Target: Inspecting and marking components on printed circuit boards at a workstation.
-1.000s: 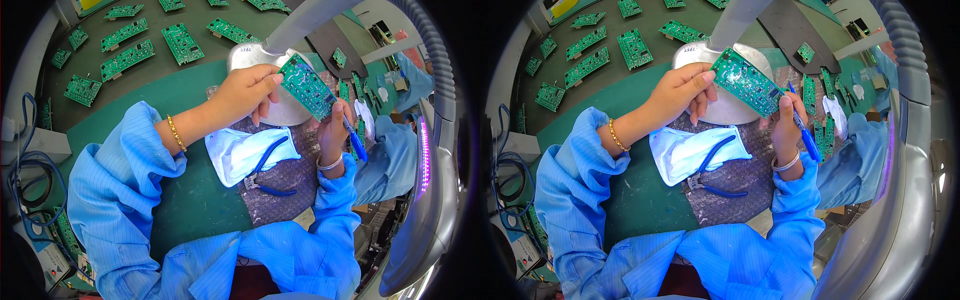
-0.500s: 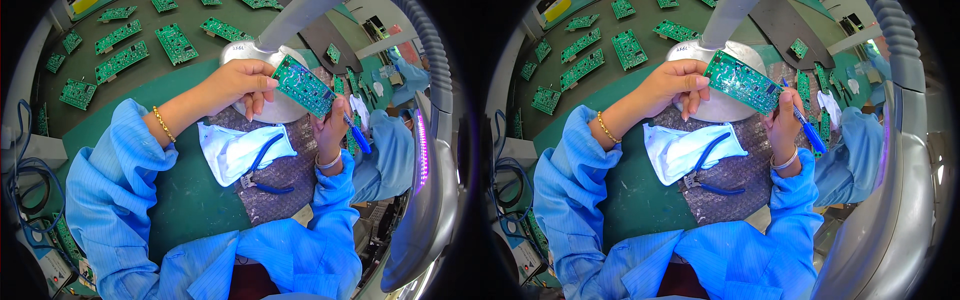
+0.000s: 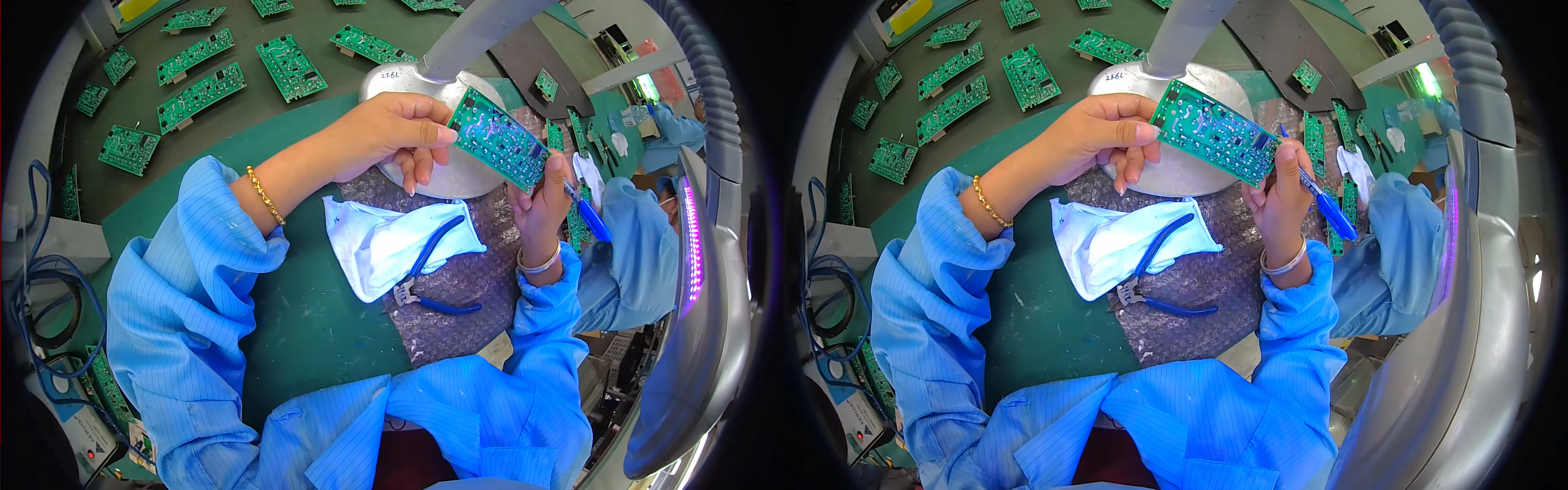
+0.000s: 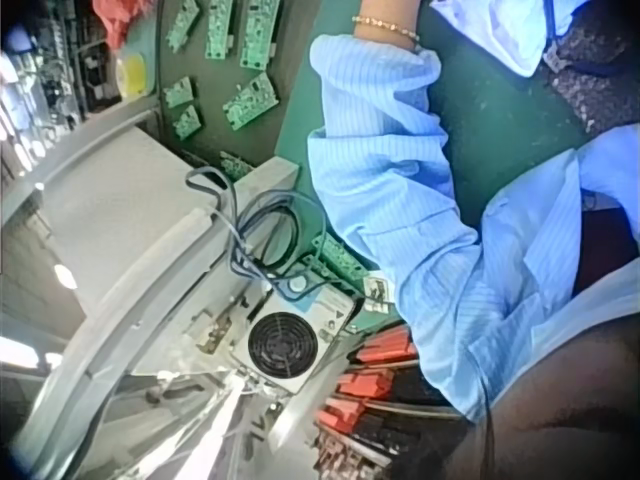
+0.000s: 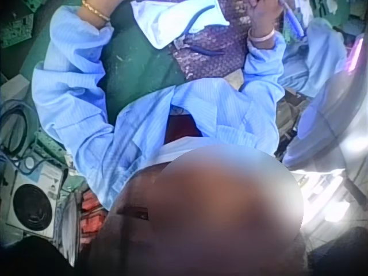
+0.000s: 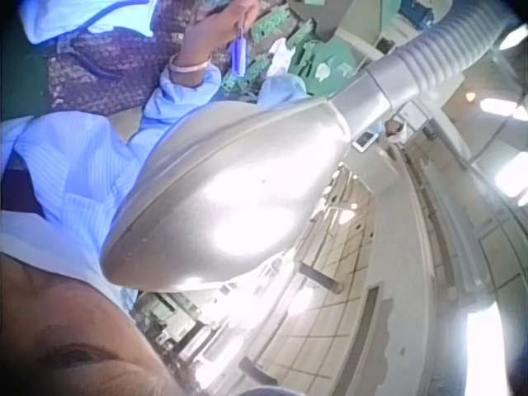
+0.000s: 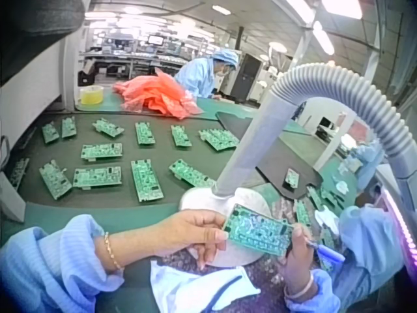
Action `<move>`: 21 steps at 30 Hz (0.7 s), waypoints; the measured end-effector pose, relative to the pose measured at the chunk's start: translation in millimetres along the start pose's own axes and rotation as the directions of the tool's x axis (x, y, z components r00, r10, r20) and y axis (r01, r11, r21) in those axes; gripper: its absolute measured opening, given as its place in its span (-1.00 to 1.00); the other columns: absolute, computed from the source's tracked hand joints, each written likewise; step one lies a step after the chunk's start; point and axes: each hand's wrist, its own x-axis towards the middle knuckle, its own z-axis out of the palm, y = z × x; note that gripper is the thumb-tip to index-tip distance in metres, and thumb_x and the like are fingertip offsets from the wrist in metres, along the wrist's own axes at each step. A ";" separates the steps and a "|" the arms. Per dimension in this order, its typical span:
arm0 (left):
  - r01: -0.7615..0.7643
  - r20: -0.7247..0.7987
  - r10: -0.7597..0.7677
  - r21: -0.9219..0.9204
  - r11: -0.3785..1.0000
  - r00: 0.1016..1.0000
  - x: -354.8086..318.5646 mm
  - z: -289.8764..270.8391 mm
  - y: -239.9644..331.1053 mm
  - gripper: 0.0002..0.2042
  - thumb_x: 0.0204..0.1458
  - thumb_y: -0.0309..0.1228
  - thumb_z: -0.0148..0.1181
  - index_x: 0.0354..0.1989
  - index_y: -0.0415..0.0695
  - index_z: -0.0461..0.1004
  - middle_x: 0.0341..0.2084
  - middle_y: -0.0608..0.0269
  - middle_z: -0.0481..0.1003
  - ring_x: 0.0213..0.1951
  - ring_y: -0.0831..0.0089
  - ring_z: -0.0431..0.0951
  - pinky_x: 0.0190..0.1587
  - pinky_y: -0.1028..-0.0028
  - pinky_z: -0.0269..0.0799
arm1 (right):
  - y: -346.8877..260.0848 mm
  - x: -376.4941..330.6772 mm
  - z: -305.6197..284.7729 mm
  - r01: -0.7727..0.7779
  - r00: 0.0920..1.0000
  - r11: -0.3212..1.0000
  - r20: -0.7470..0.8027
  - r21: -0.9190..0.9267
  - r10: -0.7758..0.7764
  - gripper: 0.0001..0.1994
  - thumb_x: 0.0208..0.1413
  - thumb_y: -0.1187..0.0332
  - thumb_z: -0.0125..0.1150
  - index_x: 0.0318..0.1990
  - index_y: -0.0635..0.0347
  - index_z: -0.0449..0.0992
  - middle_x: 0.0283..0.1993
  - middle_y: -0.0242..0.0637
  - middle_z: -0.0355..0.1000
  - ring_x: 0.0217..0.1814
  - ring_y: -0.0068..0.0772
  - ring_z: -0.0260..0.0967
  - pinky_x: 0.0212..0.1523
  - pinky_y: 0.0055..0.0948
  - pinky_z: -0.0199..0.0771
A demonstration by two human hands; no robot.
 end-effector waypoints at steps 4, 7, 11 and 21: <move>0.019 0.017 -0.019 0.003 1.000 1.000 -0.2 -0.3 2.5 -0.73 -0.07 -0.32 0.07 -0.33 -0.28 0.29 -0.59 0.18 0.37 -0.64 0.49 0.44 -0.65 0.59 0.41 | -0.4 3.4 -1.4 -0.056 0.998 0.996 0.028 0.074 0.054 -0.73 0.13 0.15 -0.24 -0.43 0.15 0.24 -0.74 -0.40 0.18 -0.87 -0.73 -0.08 -0.91 -0.75 -0.11; 0.027 0.013 -0.027 0.014 1.000 1.000 -1.7 -1.5 2.0 -0.73 -0.06 -0.29 0.06 -0.35 -0.27 0.29 -0.59 0.20 0.37 -0.64 0.50 0.44 -0.64 0.59 0.41 | -1.2 6.6 -7.2 -0.174 0.980 0.975 0.121 0.141 0.157 -0.74 0.14 0.18 -0.26 -0.42 0.15 0.24 -0.72 -0.40 0.20 -0.87 -0.74 -0.08 -0.92 -0.75 -0.12; 0.011 0.030 -0.012 0.037 0.999 0.999 -2.4 1.7 1.5 -0.73 -0.04 -0.27 0.04 -0.34 -0.25 0.29 -0.59 0.24 0.38 -0.64 0.54 0.44 -0.63 0.62 0.39 | -5.5 5.6 -4.2 -0.274 0.957 0.939 0.151 0.208 0.246 -0.73 0.15 0.18 -0.27 -0.41 0.16 0.25 -0.72 -0.40 0.19 -0.87 -0.74 -0.08 -0.93 -0.76 -0.12; -0.192 0.077 0.187 0.062 0.980 0.979 -10.9 66.4 21.4 -0.63 -0.09 -0.28 0.10 -0.17 -0.26 0.28 -0.63 0.31 0.37 -0.67 0.66 0.33 -0.63 0.67 0.24 | -48.0 -16.9 1.0 0.323 0.937 0.946 -0.137 -0.014 -0.322 -0.57 0.01 0.43 0.00 0.05 0.27 0.08 -0.55 -0.54 0.15 -0.65 -0.83 -0.03 -0.61 -0.86 0.01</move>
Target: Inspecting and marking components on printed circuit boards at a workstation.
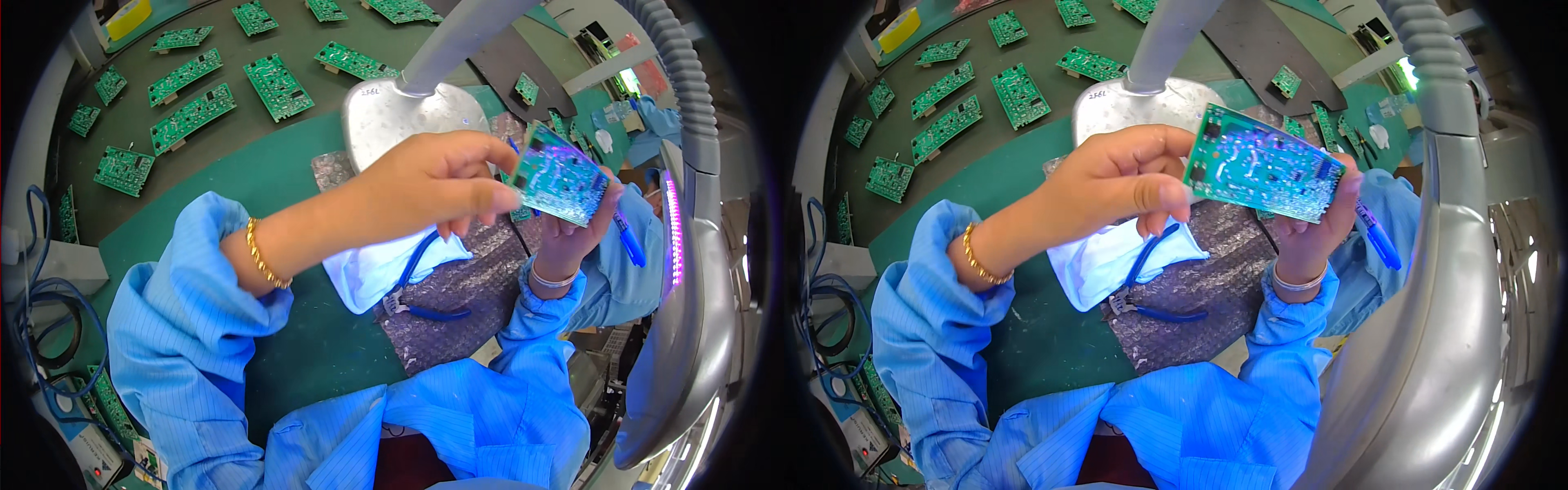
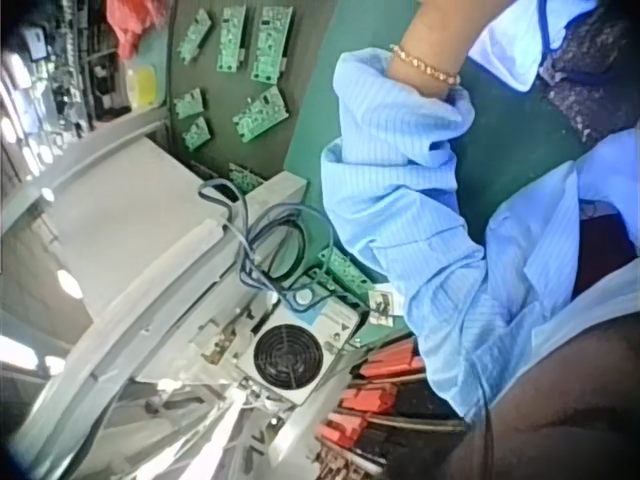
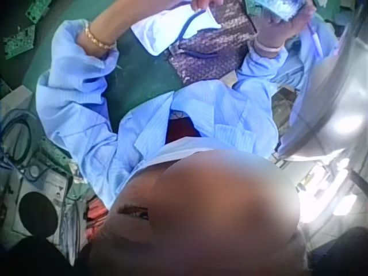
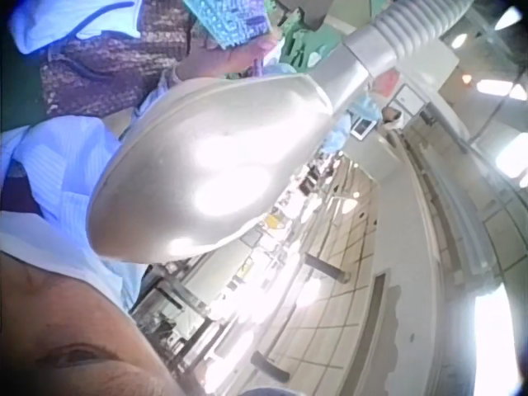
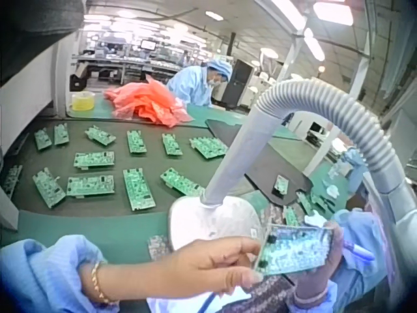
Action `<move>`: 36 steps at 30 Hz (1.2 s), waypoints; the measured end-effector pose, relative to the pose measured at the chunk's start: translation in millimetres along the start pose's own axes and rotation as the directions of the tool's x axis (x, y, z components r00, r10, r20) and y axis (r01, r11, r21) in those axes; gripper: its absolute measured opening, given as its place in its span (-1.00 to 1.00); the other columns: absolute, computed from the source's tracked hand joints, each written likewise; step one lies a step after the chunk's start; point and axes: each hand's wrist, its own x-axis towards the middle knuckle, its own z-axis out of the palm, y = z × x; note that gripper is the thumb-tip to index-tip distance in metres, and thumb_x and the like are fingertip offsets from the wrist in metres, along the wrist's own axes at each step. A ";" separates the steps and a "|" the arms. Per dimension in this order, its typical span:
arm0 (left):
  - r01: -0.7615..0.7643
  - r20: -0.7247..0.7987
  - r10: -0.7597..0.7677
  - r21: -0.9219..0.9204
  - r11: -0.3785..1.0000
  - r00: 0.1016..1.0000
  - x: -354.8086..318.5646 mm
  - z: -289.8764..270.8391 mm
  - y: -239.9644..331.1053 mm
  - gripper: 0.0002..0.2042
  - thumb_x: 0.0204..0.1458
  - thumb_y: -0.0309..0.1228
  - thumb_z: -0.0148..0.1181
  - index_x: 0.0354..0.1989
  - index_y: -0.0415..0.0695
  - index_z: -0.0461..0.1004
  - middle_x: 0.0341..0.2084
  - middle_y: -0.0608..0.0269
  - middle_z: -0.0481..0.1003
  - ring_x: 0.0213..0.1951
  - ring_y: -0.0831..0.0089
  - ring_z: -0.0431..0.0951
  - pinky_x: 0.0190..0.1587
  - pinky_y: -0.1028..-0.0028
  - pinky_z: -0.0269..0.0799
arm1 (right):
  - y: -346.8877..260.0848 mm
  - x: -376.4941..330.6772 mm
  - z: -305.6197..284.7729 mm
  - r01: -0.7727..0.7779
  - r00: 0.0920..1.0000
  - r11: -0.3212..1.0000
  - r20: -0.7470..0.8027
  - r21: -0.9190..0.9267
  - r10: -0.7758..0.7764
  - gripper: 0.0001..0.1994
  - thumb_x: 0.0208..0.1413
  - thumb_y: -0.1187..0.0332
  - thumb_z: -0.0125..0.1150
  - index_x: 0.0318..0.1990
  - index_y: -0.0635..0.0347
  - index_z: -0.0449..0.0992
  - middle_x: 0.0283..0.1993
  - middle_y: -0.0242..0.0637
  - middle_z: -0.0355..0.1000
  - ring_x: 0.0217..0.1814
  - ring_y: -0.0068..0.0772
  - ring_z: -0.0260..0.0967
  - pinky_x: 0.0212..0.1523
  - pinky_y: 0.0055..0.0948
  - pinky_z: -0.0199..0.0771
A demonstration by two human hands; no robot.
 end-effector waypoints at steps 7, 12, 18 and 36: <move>0.020 -0.075 -0.020 0.000 1.000 0.997 -10.2 12.6 17.1 -0.64 -0.02 -0.36 0.02 -0.08 -0.31 0.23 -0.62 0.28 0.39 -0.64 0.69 0.35 -0.59 0.70 0.26 | -3.6 -6.7 -0.6 0.065 0.995 0.991 -0.069 -0.118 -0.073 -0.33 -0.13 0.57 0.09 0.16 0.28 -0.09 -0.48 -0.59 0.11 -0.59 -0.85 -0.06 -0.56 -0.87 -0.02; -0.006 -0.074 0.001 -0.063 0.998 0.997 -14.3 14.4 19.1 -0.66 -0.01 -0.35 0.00 -0.10 -0.31 0.26 -0.64 0.26 0.40 -0.66 0.69 0.34 -0.62 0.70 0.26 | -9.1 -3.3 -7.1 0.162 0.985 0.981 0.078 -0.107 -0.154 -0.36 -0.13 0.60 0.09 0.14 0.25 -0.06 -0.51 -0.60 0.10 -0.61 -0.86 -0.07 -0.58 -0.88 -0.03; 0.016 -0.068 -0.025 -0.131 0.991 0.997 -10.7 9.9 12.4 -0.67 0.00 -0.36 -0.02 -0.09 -0.30 0.26 -0.64 0.25 0.40 -0.68 0.66 0.35 -0.64 0.69 0.26 | -9.5 -1.9 14.4 0.208 0.978 0.959 0.033 -0.191 -0.206 -0.80 0.12 0.32 -0.16 -0.22 0.27 0.24 -0.66 -0.54 0.11 -0.72 -0.83 -0.12 -0.67 -0.85 -0.06; 0.040 -0.080 -0.065 -0.289 0.957 0.995 -10.0 -2.4 -2.0 -0.66 -0.03 -0.30 0.03 -0.12 -0.27 0.29 -0.68 0.31 0.37 -0.72 0.67 0.31 -0.67 0.70 0.25 | -13.1 0.5 29.8 0.054 0.993 0.998 0.107 -0.020 -0.052 -0.71 0.14 0.12 -0.29 -0.45 0.12 0.18 -0.76 -0.49 0.08 -0.80 -0.77 -0.10 -0.79 -0.77 -0.08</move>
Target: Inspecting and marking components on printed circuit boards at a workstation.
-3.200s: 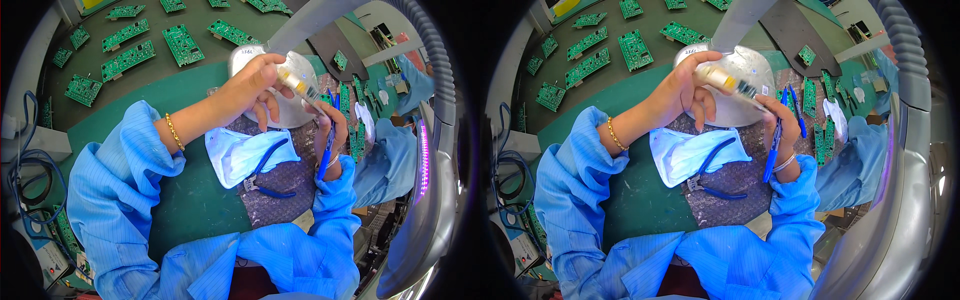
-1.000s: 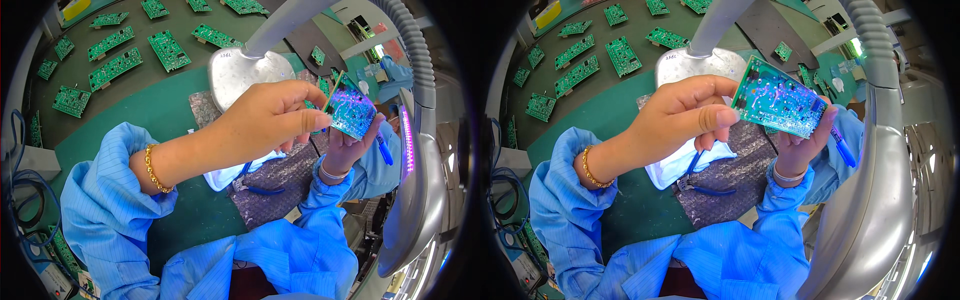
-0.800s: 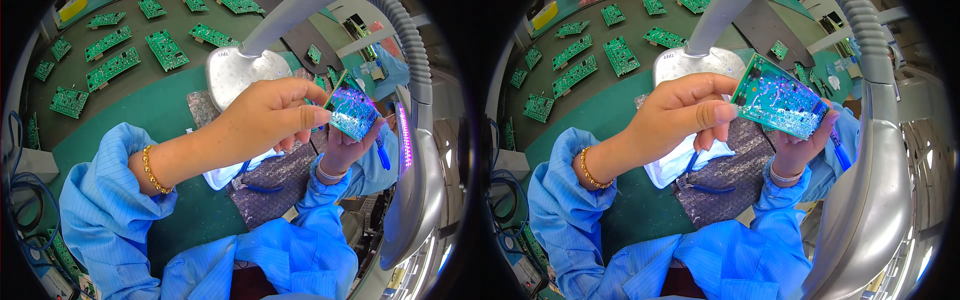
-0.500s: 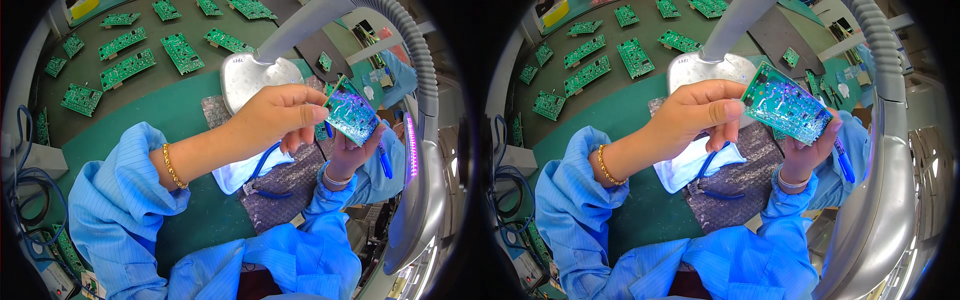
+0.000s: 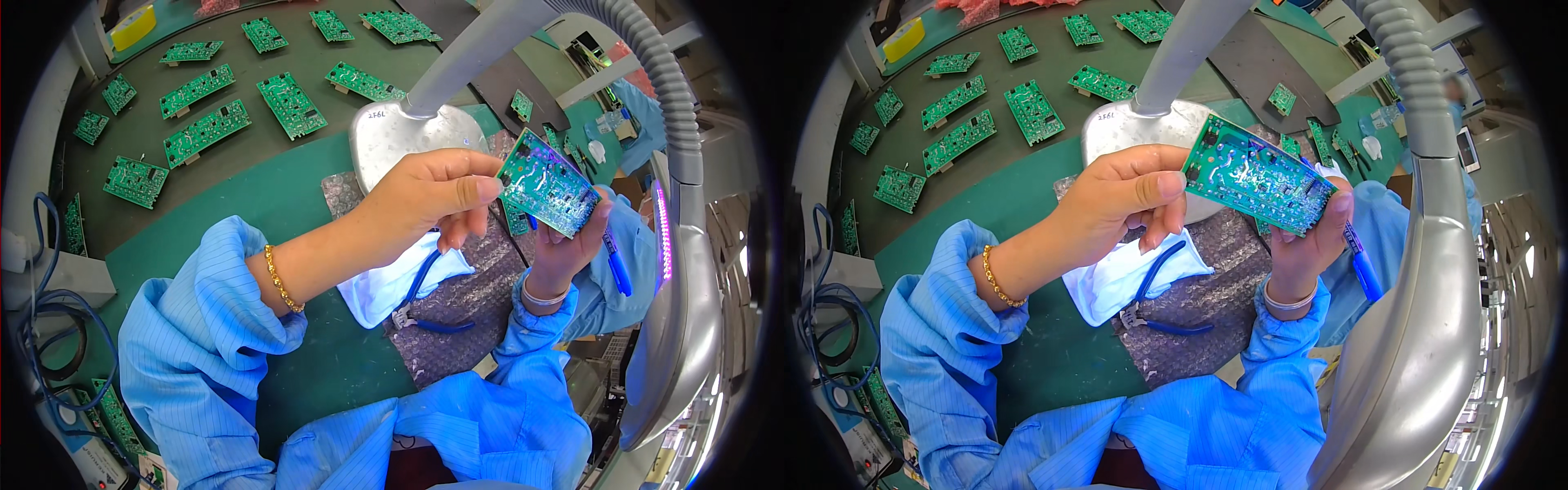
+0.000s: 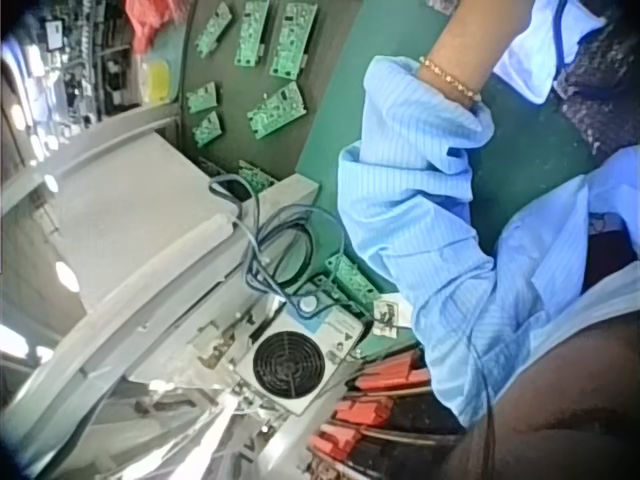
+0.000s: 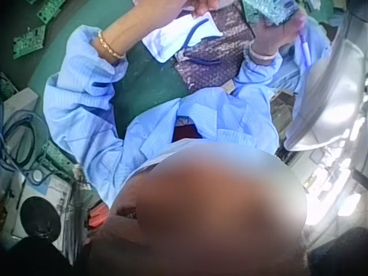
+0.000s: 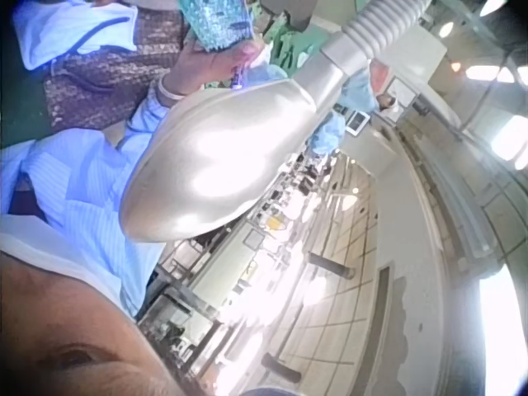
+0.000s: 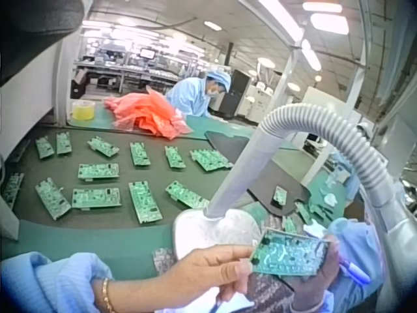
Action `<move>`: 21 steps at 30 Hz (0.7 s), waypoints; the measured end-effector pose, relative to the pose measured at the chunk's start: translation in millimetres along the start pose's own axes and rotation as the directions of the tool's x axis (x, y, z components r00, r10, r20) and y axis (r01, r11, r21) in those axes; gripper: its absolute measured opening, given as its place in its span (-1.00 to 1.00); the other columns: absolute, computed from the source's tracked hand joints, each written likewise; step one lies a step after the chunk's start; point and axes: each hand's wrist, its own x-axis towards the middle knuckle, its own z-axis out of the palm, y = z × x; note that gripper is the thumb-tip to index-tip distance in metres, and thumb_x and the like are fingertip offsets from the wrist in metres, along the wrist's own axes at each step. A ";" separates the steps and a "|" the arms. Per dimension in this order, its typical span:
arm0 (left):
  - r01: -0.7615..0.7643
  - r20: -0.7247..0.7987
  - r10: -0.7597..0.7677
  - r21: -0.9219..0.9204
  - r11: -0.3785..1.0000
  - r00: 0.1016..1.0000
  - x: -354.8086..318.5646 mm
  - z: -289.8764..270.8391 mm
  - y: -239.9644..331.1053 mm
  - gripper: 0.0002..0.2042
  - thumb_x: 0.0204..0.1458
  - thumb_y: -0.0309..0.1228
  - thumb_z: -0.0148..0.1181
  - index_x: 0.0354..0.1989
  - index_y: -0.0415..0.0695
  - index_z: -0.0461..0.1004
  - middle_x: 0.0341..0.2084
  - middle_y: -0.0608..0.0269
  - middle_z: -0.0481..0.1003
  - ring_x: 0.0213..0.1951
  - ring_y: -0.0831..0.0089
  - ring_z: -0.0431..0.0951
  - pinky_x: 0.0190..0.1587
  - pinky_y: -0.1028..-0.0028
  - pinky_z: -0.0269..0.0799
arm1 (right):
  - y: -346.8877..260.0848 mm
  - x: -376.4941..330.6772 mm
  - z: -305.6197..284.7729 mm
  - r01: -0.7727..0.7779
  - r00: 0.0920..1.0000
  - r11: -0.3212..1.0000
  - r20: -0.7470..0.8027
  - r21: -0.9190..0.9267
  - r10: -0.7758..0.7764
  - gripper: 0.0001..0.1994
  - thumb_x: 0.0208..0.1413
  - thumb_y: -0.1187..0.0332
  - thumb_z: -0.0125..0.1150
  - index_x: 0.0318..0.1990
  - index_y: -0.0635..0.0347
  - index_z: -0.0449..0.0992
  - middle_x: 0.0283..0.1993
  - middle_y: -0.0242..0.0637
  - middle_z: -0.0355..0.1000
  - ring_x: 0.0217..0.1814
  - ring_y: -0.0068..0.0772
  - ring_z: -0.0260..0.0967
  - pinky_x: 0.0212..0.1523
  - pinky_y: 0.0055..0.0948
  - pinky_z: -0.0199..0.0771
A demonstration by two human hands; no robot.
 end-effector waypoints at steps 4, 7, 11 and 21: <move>0.015 -0.007 -0.014 0.015 1.000 1.000 -1.8 -0.3 1.8 -0.64 -0.01 -0.29 0.01 -0.09 -0.27 0.27 -0.67 0.30 0.37 -0.73 0.67 0.31 -0.67 0.69 0.24 | 2.5 -2.0 -0.5 -0.011 0.999 1.000 -0.050 -0.016 0.010 -0.70 0.13 0.11 -0.26 -0.46 0.13 0.18 -0.75 -0.48 0.09 -0.79 -0.76 -0.05 -0.79 -0.74 -0.06; -0.032 -0.050 0.037 0.087 0.996 0.998 -3.7 -4.0 -2.3 -0.58 0.00 -0.24 -0.02 -0.04 -0.28 0.21 -0.64 0.28 0.37 -0.72 0.66 0.31 -0.68 0.68 0.23 | 7.0 8.1 -14.1 0.312 0.932 0.760 0.028 -0.571 -0.361 -0.68 0.12 0.11 -0.23 -0.48 0.18 0.22 -0.70 -0.45 0.12 -0.72 -0.70 0.01 -0.72 -0.68 0.02; 0.068 -0.164 -0.031 0.228 0.971 0.986 -2.9 -15.9 -19.0 -0.53 0.00 -0.17 -0.04 0.00 -0.26 0.16 -0.61 0.26 0.36 -0.70 0.64 0.31 -0.68 0.68 0.22 | -5.8 14.9 -50.7 0.278 0.931 0.524 0.091 -0.805 -0.353 -0.73 0.05 0.21 -0.09 -0.48 0.26 0.31 -0.55 -0.37 0.24 -0.52 -0.62 0.12 -0.44 -0.60 0.15; -0.096 0.042 0.105 0.804 0.586 0.994 -13.8 -29.4 -41.9 -0.64 -0.02 -0.18 -0.07 -0.11 -0.15 0.24 -0.56 0.05 0.41 -0.48 0.20 0.44 -0.39 0.32 0.32 | 67.6 147.3 -105.7 0.653 0.748 -0.204 0.664 -0.730 0.019 -0.82 -0.04 0.24 0.06 -0.48 0.13 0.32 -0.61 -0.15 0.31 -0.59 -0.15 0.28 -0.60 -0.33 0.23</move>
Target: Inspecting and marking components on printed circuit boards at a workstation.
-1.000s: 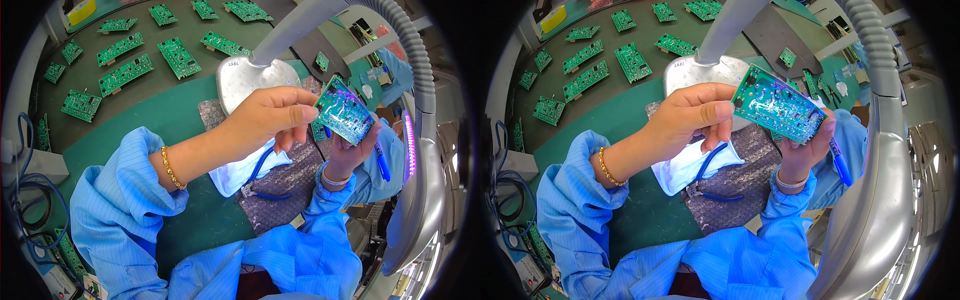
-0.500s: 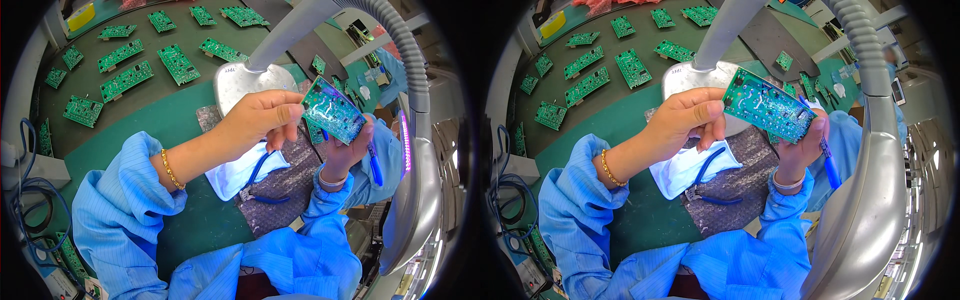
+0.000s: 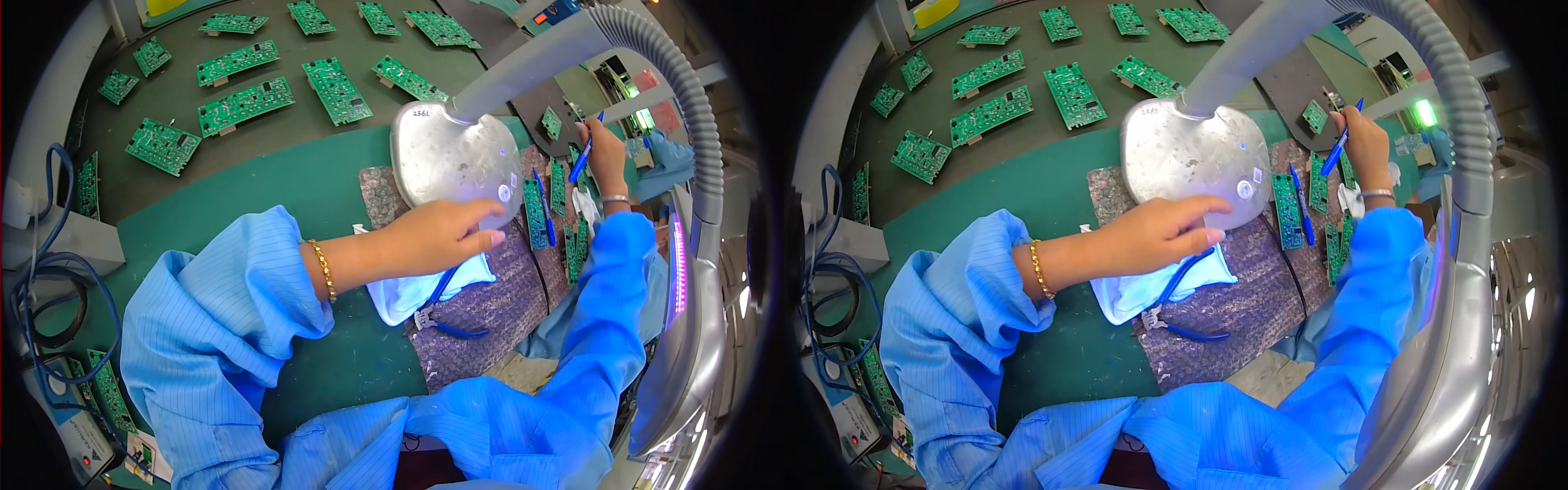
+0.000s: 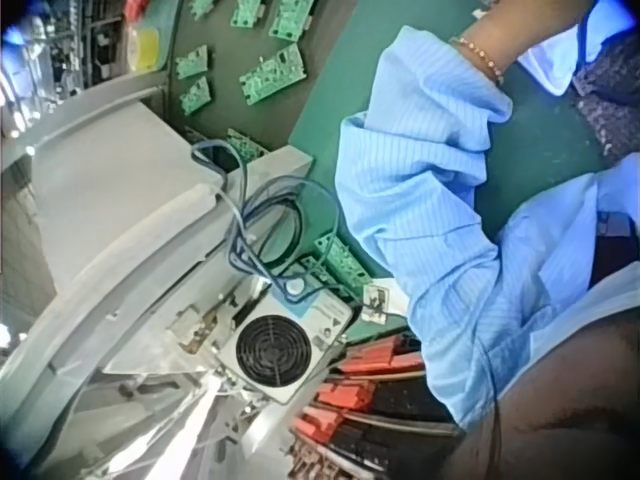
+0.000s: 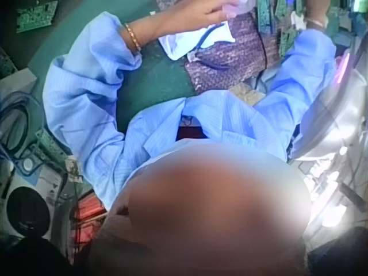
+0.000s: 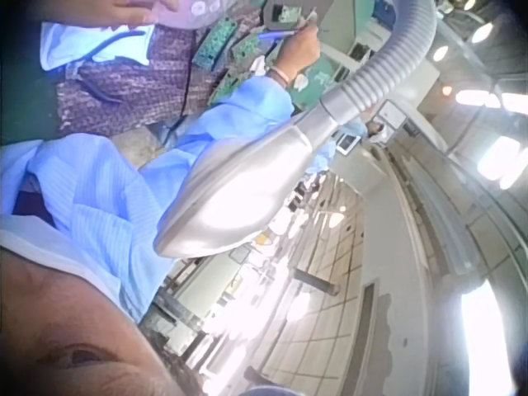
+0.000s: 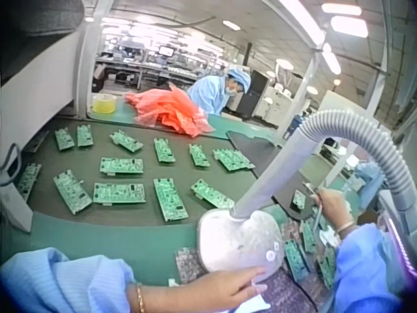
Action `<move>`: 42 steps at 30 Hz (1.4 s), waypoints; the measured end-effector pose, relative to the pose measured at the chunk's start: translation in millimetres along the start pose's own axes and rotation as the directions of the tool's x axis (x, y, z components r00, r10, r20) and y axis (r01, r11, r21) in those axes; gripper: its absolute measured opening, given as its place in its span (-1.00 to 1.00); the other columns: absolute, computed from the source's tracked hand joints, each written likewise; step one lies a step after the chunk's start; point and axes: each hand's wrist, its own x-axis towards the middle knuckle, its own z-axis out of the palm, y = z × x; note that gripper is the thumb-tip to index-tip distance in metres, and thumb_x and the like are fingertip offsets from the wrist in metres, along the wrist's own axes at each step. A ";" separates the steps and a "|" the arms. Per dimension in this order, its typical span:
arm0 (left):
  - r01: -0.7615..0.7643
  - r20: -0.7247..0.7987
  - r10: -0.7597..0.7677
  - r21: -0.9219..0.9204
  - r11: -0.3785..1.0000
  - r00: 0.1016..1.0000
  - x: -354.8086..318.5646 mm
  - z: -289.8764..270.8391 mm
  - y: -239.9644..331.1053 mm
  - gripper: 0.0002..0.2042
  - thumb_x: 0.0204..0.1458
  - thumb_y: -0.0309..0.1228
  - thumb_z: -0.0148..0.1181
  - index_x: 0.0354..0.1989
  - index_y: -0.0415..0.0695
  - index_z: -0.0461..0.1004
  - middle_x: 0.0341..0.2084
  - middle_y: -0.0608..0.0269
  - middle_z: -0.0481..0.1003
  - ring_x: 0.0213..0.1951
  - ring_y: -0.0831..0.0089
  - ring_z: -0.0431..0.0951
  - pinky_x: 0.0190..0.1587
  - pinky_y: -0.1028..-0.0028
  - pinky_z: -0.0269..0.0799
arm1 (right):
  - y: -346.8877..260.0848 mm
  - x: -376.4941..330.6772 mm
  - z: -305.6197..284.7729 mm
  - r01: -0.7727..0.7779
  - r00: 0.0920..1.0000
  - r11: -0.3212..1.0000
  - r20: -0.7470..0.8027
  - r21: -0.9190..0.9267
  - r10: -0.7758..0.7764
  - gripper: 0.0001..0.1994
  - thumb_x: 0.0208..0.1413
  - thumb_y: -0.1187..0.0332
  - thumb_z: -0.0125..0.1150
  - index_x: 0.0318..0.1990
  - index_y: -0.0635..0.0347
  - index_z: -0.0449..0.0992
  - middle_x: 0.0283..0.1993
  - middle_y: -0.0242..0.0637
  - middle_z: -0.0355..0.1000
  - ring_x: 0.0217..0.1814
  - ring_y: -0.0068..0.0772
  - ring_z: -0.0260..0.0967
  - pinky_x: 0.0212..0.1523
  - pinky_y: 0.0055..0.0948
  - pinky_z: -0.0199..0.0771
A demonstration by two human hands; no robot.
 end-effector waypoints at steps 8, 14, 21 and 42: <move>-0.105 0.026 0.102 0.169 0.980 0.994 -7.5 3.8 -0.4 -0.67 -0.03 -0.18 -0.10 -0.18 -0.14 0.29 -0.49 -0.02 0.43 -0.40 0.06 0.43 -0.34 0.21 0.32 | -7.0 47.6 68.6 -0.130 0.985 0.984 -0.128 -0.121 0.115 -0.78 0.00 0.14 -0.03 -0.49 0.05 0.26 -0.70 -0.23 0.29 -0.63 -0.19 0.30 -0.67 -0.26 0.22; -0.128 0.052 0.120 0.198 0.972 0.991 -6.6 4.5 -3.0 -0.66 -0.02 -0.16 -0.12 -0.17 -0.14 0.28 -0.51 -0.02 0.43 -0.42 0.05 0.43 -0.35 0.20 0.32 | -6.2 39.4 123.4 -0.006 0.993 0.981 0.117 -0.196 0.030 -0.74 0.02 0.09 -0.11 -0.45 0.07 0.23 -0.67 -0.22 0.32 -0.59 -0.13 0.33 -0.61 -0.21 0.29; -0.253 -0.131 0.301 0.293 0.922 0.945 4.3 -19.9 5.5 -0.81 -0.07 -0.36 -0.04 -0.35 -0.18 0.42 -0.53 0.11 0.44 -0.48 0.28 0.46 -0.38 0.42 0.37 | -16.9 41.2 87.3 -0.216 0.937 0.971 0.260 -0.100 0.235 -0.64 -0.01 -0.02 -0.12 -0.41 0.12 0.25 -0.56 -0.09 0.37 -0.49 -0.05 0.33 -0.54 -0.17 0.27; 0.262 -0.397 0.317 0.882 0.392 0.861 41.9 -142.2 -22.0 -0.46 -0.36 -0.40 0.20 -0.09 -0.14 0.21 -0.35 0.07 0.33 -0.25 0.15 0.34 -0.22 0.26 0.27 | -170.5 -49.3 -57.9 -0.033 0.982 0.514 -0.066 0.857 0.175 -0.86 -0.17 0.43 0.16 -0.46 0.26 0.34 -0.43 -0.18 0.41 -0.56 -0.39 0.30 -0.50 -0.51 0.29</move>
